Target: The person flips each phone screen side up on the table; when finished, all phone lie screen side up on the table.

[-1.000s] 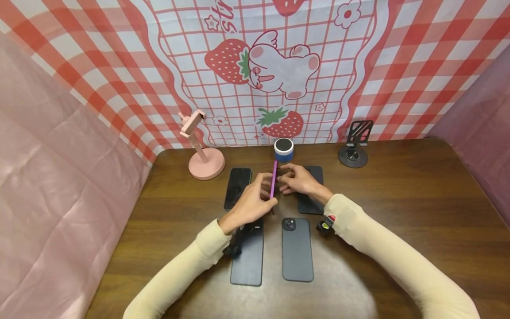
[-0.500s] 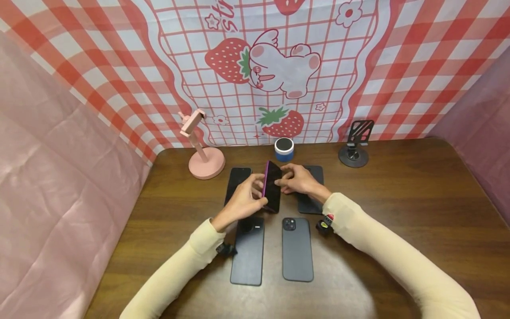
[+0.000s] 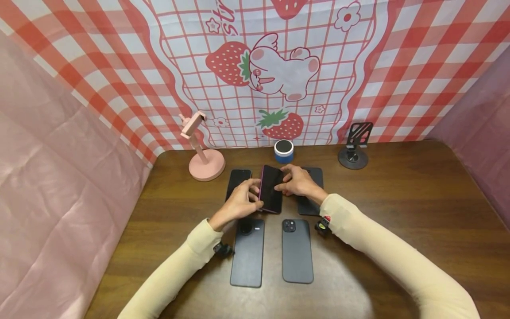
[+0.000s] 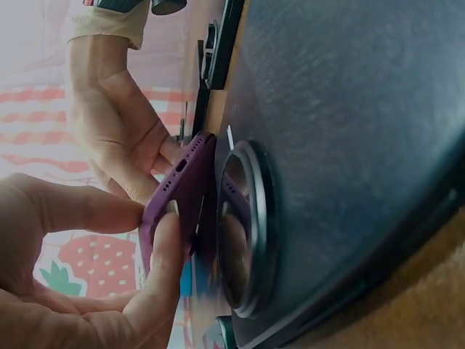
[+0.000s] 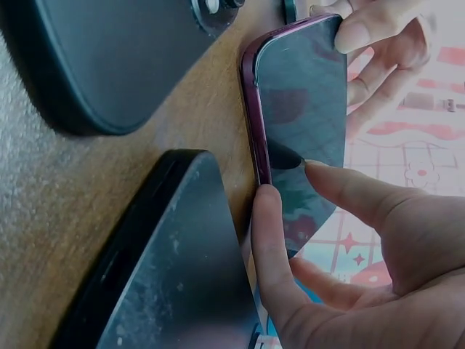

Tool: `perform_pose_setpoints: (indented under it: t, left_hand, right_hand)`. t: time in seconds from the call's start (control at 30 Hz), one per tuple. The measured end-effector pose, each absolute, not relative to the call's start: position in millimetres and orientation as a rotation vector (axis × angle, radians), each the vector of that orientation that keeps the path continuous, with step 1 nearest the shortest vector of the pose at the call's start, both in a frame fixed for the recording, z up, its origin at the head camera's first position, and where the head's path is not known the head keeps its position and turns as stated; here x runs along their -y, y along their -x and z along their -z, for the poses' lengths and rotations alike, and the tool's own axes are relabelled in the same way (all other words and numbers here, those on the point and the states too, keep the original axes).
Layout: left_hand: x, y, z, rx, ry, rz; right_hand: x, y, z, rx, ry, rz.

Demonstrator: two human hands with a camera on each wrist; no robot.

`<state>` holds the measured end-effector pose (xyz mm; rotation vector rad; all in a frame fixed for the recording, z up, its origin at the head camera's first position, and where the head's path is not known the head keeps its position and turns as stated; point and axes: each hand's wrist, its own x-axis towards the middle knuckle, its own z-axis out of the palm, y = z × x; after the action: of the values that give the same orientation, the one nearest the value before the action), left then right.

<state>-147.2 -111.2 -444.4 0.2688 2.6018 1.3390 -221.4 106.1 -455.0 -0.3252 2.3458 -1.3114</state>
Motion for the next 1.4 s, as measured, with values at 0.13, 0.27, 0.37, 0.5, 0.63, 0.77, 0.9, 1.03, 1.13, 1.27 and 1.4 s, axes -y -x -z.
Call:
perform_pose_setpoints:
  t: [0.13,0.27,0.37,0.5,0.63,0.77,0.9,1.03,1.13,1.27,1.4]
  left_hand:
    - [109,149,445,-2.628,-0.253,-1.285]
    - [108,151,447,-2.646,-0.237,-1.234]
    - [107,152,448,-2.644,-0.224,-1.202]
    - [106,154,450,-2.654,-0.241,-1.128]
    - [105,156,450,-2.668,-0.260,-1.062]
    - [105,157,449,-2.656,-0.248,-1.052]
    - [104,158,448,-2.653,-0.233,-1.041]
    - [103,159,447,-2.654,-0.220,-1.013]
    - [102,160,444,-2.656,-0.220,-0.980]
    - [101,161,442,-2.654,-0.220,-0.959]
    - [101,162,443,-2.656,-0.228,-0.954]
  right_hand:
    - [-107,221,453,-2.376,0.318,1.285]
    - [-107,221,452,-2.409,0.311,1.255]
    - [-107,222,451,-2.435,0.315,1.212]
    - [-107,222,452,-2.462,0.325,1.157]
    - [-108,224,452,-2.474,0.332,1.142]
    - [-109,224,452,-2.456,0.324,1.157]
    - [-108,225,453,-2.442,0.314,1.164]
    - [-108,226,452,-2.432,0.312,1.164]
    - [-109,226,452,-2.428,0.310,1.164]
    - [-109,227,451,-2.428,0.311,1.162]
    - [-110,227,450,-2.399,0.317,1.184]
